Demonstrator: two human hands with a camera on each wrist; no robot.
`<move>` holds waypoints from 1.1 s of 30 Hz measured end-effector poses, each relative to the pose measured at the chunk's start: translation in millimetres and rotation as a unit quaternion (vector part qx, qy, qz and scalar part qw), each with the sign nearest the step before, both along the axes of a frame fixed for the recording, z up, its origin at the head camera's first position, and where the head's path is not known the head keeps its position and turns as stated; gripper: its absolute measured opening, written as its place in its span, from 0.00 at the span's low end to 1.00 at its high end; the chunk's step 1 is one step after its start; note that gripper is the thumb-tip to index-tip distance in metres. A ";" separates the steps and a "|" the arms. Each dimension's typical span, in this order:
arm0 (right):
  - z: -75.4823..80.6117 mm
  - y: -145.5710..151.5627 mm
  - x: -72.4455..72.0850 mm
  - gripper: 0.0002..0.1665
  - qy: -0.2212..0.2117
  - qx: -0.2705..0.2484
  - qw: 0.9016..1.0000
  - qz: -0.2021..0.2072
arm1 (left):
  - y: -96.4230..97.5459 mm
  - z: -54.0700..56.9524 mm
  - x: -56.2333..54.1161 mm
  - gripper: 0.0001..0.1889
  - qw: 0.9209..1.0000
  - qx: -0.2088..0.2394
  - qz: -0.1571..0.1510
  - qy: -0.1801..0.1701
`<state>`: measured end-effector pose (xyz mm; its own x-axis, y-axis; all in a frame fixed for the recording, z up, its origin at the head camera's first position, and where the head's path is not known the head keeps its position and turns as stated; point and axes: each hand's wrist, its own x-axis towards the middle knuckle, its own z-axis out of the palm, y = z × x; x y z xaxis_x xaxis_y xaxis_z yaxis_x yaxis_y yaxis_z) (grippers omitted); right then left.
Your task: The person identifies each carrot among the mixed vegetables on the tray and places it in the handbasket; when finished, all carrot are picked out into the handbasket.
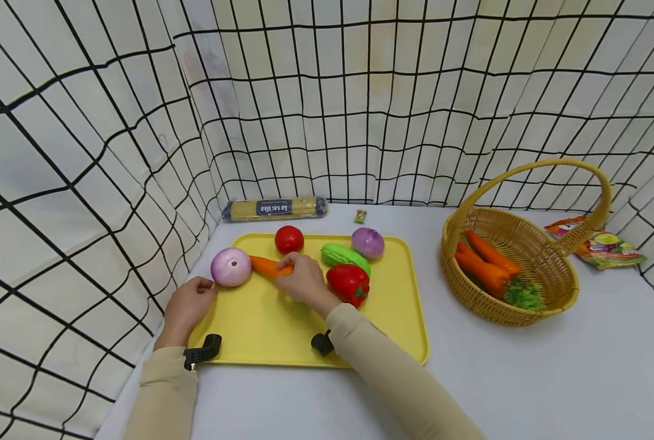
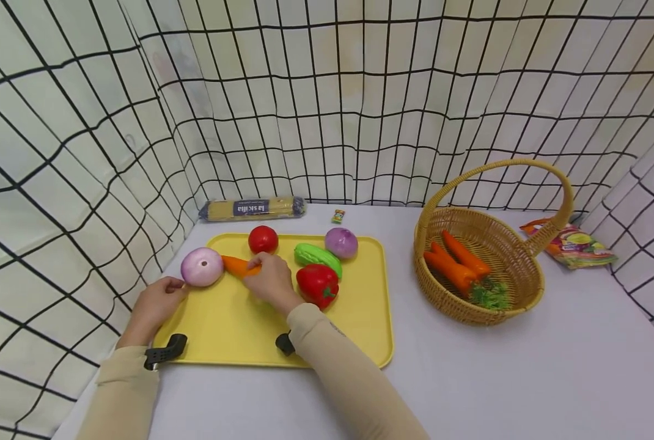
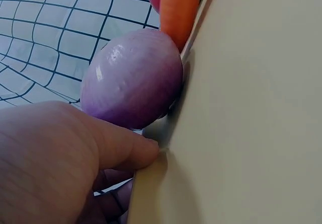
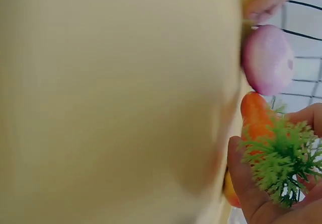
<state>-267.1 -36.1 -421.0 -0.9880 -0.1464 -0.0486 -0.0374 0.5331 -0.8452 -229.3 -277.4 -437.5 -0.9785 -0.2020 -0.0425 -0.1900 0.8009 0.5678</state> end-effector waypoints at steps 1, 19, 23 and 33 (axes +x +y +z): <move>1.3 1.6 1.1 0.08 0.005 -0.011 1.000 -0.004 | 0.1 -0.1 0.4 0.20 1.000 0.002 0.000 0.000; 32.3 74.4 29.0 0.13 0.087 -0.093 0.991 0.033 | 0.7 0.7 1.6 0.21 1.000 0.007 0.000 -0.002; 36.1 104.8 35.3 0.20 0.108 -0.091 0.990 0.009 | 0.5 0.3 1.3 0.21 1.000 0.008 -0.003 -0.003; 38.8 168.0 49.1 0.22 0.140 -0.100 0.985 -0.017 | -1.1 -0.5 1.3 0.20 1.000 0.000 -0.005 0.000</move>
<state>-217.9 131.9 -382.2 -0.9632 -0.0924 0.2523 -0.2685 0.3618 -0.8928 -228.0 -278.5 -438.0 -0.9805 -0.1922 -0.0420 -0.1818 0.8032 0.5672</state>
